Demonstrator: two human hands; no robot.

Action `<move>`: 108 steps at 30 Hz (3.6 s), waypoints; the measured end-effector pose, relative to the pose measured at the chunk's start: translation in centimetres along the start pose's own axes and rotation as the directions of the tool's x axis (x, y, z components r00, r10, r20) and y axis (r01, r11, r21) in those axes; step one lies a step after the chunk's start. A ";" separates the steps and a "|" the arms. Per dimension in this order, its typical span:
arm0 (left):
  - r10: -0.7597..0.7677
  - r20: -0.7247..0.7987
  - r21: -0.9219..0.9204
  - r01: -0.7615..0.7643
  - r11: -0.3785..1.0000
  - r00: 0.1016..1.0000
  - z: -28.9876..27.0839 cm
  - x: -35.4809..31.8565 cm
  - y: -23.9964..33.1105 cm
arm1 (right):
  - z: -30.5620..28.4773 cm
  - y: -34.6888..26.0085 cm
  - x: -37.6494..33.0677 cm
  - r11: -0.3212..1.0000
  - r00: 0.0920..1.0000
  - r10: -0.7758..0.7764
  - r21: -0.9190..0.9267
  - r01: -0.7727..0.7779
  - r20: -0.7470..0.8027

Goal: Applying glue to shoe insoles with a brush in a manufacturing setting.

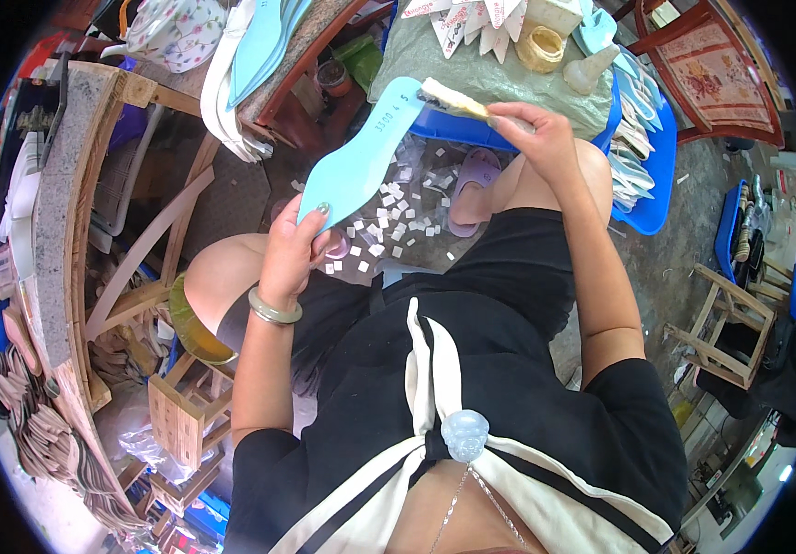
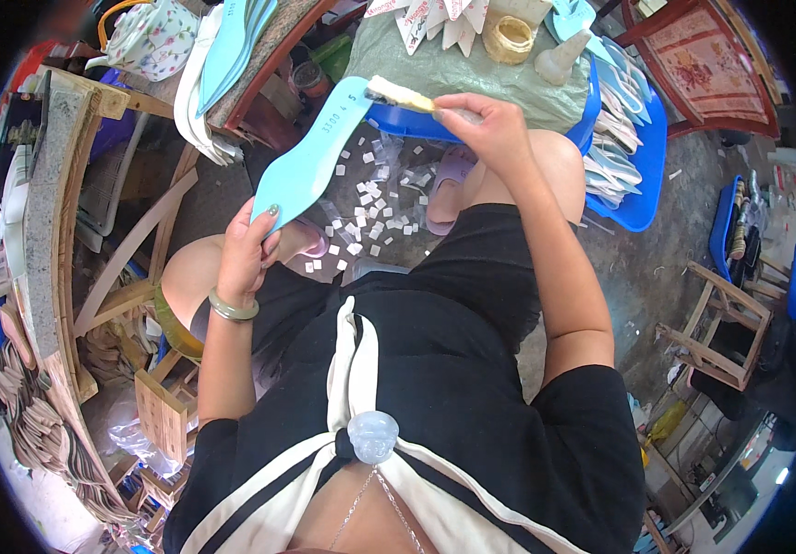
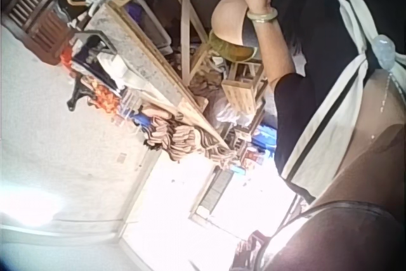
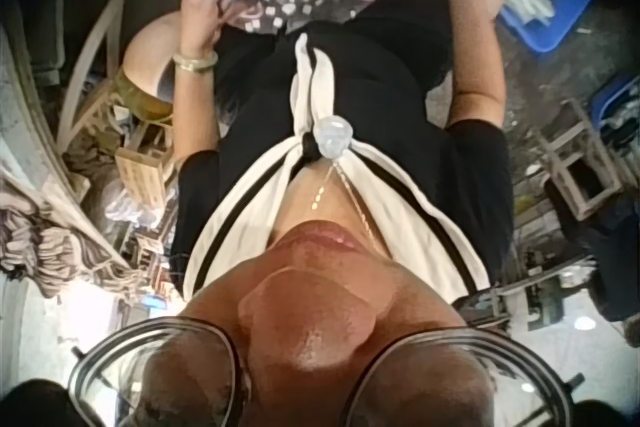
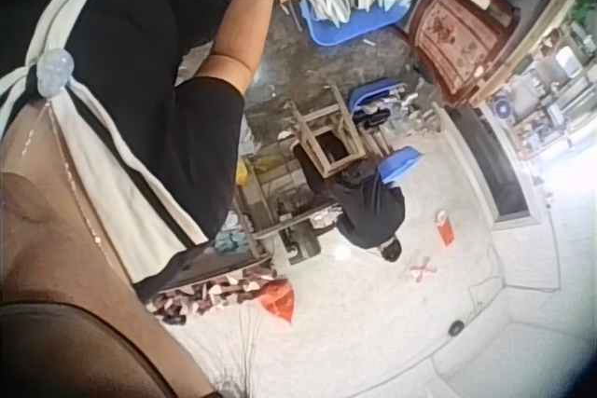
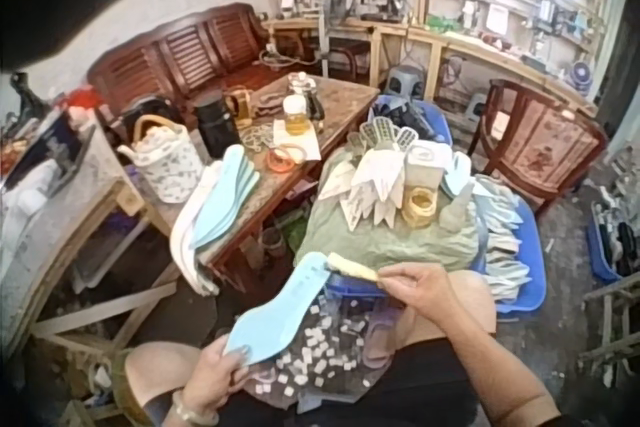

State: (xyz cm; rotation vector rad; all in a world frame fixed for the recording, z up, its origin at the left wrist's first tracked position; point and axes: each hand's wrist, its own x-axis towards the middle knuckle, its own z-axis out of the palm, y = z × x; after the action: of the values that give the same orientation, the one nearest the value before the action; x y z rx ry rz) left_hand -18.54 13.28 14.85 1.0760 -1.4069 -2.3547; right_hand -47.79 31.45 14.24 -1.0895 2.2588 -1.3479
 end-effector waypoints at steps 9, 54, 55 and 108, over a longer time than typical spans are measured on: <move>-0.068 0.038 0.194 0.059 0.979 0.997 -0.2 -0.1 1.0 | -3.3 -0.7 4.2 0.959 0.905 -0.190 -0.128 0.254 0.380; 0.070 0.019 -0.065 -0.069 0.996 0.997 10.6 5.8 0.7 | 0.6 1.6 -6.8 0.965 0.995 -0.004 0.259 0.030 -0.099; 0.072 0.017 -0.027 -0.071 0.997 0.997 11.4 6.2 1.1 | 0.4 1.6 -7.5 0.941 0.992 0.109 0.327 -0.085 -0.057; 0.713 0.144 0.979 0.006 -0.204 0.686 -7.7 20.4 11.0 | -7.4 6.7 -1.4 0.723 0.840 0.444 0.679 -0.129 -0.313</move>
State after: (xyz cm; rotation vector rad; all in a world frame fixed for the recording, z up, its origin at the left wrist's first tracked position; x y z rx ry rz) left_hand -30.10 -8.04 11.83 0.9566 -2.6534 0.0001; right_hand -54.20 38.93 12.25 -0.1607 1.8438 -2.1539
